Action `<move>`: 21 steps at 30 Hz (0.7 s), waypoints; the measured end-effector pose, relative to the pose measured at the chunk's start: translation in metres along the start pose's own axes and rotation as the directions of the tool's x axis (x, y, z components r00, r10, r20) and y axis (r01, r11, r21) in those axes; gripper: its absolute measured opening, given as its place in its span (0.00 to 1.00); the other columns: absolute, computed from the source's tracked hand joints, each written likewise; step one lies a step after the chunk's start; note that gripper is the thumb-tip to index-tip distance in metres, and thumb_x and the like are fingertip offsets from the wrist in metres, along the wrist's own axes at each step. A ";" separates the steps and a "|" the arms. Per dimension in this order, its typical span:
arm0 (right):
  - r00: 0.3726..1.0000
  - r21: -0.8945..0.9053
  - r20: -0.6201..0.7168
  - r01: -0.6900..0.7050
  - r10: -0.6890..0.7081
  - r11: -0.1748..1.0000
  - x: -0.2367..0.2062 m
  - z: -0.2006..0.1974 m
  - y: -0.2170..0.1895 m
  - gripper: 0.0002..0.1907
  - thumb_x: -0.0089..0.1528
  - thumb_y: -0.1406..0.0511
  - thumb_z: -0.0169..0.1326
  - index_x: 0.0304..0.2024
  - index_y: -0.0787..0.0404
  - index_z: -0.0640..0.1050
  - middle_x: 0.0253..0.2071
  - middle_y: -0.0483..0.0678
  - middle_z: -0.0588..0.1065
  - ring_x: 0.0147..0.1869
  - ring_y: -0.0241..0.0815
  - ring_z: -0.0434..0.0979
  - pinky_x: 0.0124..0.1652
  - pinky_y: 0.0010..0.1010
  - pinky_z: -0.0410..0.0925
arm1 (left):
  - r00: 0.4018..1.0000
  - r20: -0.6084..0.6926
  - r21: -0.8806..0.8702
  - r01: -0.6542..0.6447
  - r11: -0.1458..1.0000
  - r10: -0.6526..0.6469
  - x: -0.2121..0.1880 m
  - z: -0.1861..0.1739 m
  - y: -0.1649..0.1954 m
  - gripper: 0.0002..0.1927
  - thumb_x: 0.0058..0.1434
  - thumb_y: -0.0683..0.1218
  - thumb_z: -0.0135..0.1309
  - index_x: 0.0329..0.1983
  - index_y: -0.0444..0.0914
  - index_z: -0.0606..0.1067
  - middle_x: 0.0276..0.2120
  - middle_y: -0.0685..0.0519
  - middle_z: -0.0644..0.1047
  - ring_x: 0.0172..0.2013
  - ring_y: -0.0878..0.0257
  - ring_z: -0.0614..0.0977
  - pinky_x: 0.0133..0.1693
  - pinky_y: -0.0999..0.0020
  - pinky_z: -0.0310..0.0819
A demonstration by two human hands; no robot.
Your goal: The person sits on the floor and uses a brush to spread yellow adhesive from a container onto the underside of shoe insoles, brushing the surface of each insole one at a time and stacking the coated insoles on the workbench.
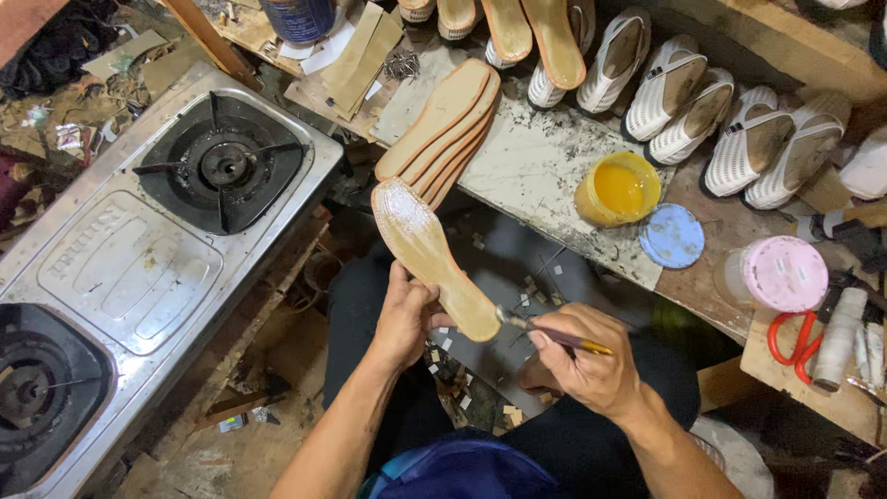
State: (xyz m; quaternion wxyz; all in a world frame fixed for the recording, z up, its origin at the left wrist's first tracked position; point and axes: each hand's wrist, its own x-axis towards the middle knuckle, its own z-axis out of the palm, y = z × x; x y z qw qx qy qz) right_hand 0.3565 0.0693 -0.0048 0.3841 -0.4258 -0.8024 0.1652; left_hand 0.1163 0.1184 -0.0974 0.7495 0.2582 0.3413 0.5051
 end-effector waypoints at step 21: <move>0.961 0.226 -0.081 -0.241 0.265 0.944 -0.014 0.054 -0.002 0.32 0.58 0.75 0.55 0.66 0.67 0.65 0.59 0.57 0.74 0.56 0.47 0.80 0.54 0.33 0.74 | 0.989 0.075 -0.070 -0.126 0.990 0.131 -0.002 0.008 -0.010 0.35 0.60 0.35 0.42 0.72 0.42 0.53 0.51 0.43 0.76 0.48 0.54 0.82 0.47 0.57 0.80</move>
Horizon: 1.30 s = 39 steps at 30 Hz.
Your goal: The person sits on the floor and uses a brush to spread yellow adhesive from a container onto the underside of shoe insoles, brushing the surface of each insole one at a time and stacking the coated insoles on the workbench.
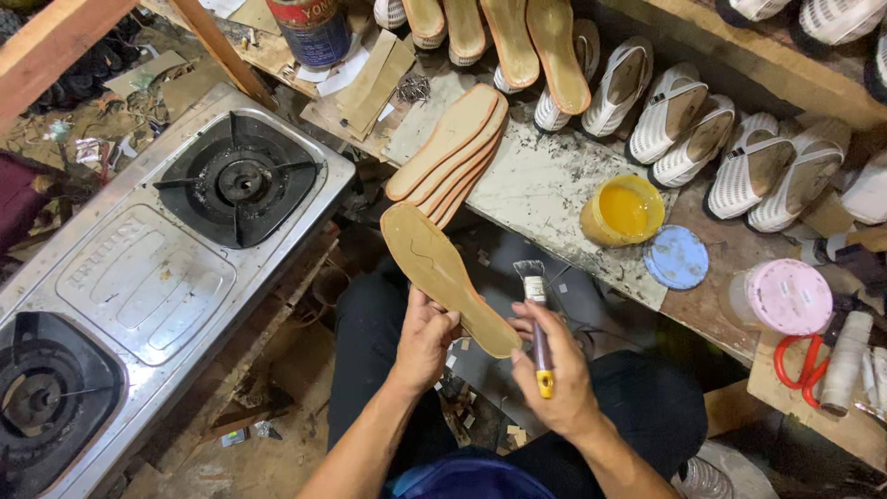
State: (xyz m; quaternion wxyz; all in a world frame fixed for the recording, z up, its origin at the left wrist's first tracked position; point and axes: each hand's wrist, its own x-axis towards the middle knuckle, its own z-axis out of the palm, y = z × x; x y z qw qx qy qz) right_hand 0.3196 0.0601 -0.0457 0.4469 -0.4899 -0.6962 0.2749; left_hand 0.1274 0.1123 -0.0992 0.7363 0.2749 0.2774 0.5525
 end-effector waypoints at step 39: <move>0.775 0.359 -0.408 -0.349 0.482 0.865 0.281 -0.127 0.205 0.38 0.50 0.79 0.51 0.66 0.65 0.68 0.46 0.48 0.75 0.43 0.38 0.75 0.38 0.29 0.70 | 0.997 -0.077 0.156 0.038 0.987 -0.026 0.008 -0.093 -0.005 0.24 0.67 0.41 0.45 0.66 0.31 0.65 0.57 0.39 0.75 0.55 0.50 0.80 0.55 0.57 0.74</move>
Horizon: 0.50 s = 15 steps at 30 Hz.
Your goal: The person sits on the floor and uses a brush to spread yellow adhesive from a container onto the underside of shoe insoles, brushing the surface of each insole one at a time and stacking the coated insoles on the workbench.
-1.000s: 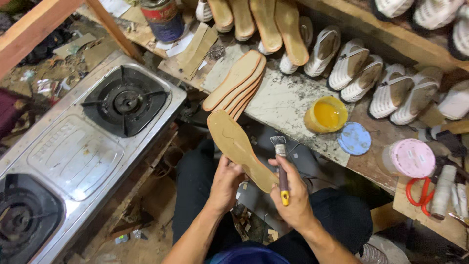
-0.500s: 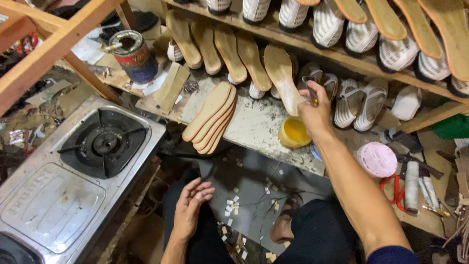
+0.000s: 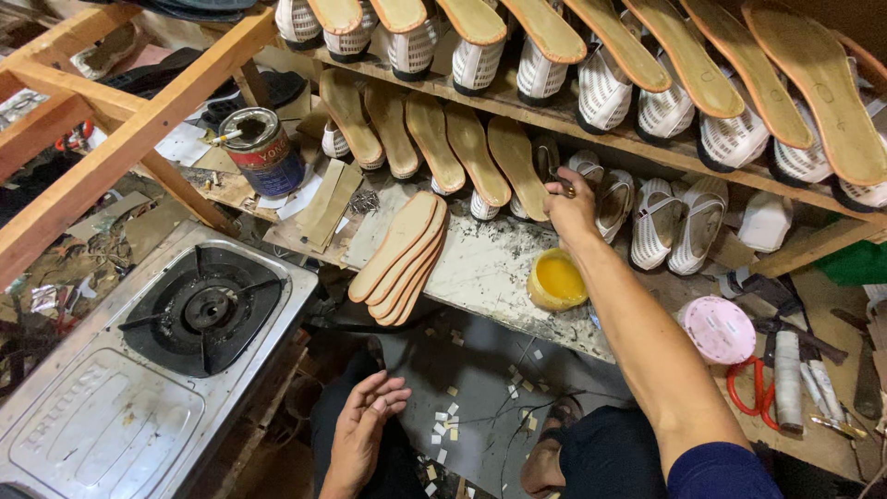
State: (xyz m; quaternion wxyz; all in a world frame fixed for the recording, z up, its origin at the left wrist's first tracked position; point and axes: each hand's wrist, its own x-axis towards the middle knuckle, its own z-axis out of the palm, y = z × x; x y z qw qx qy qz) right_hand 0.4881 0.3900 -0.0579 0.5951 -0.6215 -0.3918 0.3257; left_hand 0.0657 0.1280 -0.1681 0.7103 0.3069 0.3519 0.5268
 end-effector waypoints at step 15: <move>0.999 -0.026 0.034 -0.036 0.037 0.999 0.006 0.000 0.005 0.38 0.51 0.80 0.53 0.66 0.65 0.68 0.46 0.48 0.77 0.45 0.37 0.77 0.41 0.27 0.72 | 0.999 0.025 0.003 -0.020 1.000 0.020 0.002 0.008 -0.003 0.23 0.67 0.40 0.45 0.65 0.30 0.66 0.57 0.38 0.75 0.55 0.49 0.79 0.55 0.56 0.73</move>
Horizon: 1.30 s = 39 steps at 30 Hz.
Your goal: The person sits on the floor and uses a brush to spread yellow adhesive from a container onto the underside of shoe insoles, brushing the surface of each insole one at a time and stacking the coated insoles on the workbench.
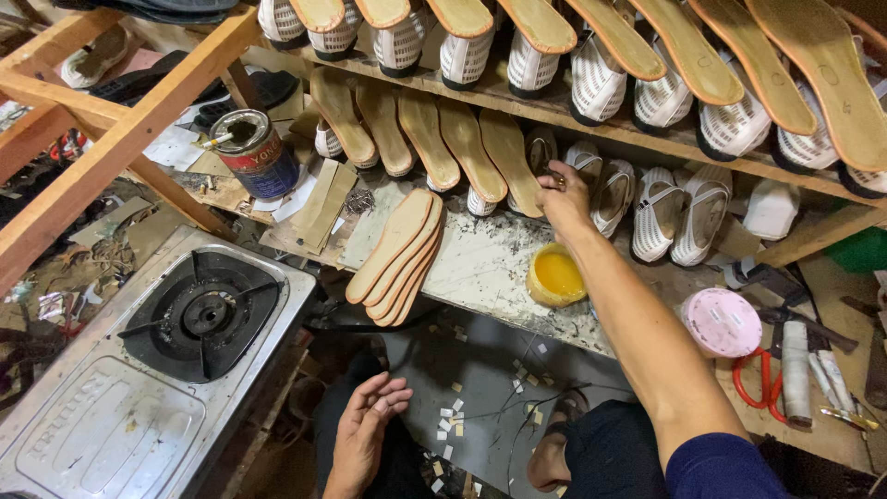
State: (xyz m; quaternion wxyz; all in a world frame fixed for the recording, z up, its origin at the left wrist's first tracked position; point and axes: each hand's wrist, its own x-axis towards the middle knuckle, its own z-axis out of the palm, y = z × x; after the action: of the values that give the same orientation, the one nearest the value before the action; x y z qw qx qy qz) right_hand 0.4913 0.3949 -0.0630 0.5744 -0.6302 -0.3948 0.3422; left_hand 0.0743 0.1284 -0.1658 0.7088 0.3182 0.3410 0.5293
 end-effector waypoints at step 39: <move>0.966 0.335 0.020 -0.251 0.260 0.908 -0.010 -0.026 -0.020 0.29 0.62 0.71 0.51 0.66 0.62 0.63 0.49 0.57 0.76 0.41 0.49 0.82 0.38 0.40 0.77 | 0.999 -0.008 0.027 0.046 0.999 -0.046 0.001 0.001 -0.002 0.22 0.67 0.40 0.45 0.64 0.30 0.66 0.57 0.40 0.75 0.55 0.51 0.80 0.56 0.57 0.73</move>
State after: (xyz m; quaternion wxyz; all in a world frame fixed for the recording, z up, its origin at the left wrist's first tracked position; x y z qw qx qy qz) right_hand 0.5079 0.3744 -0.0410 0.6281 -0.5740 -0.2380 0.4683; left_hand 0.0765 0.1289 -0.1673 0.7152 0.3178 0.3579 0.5094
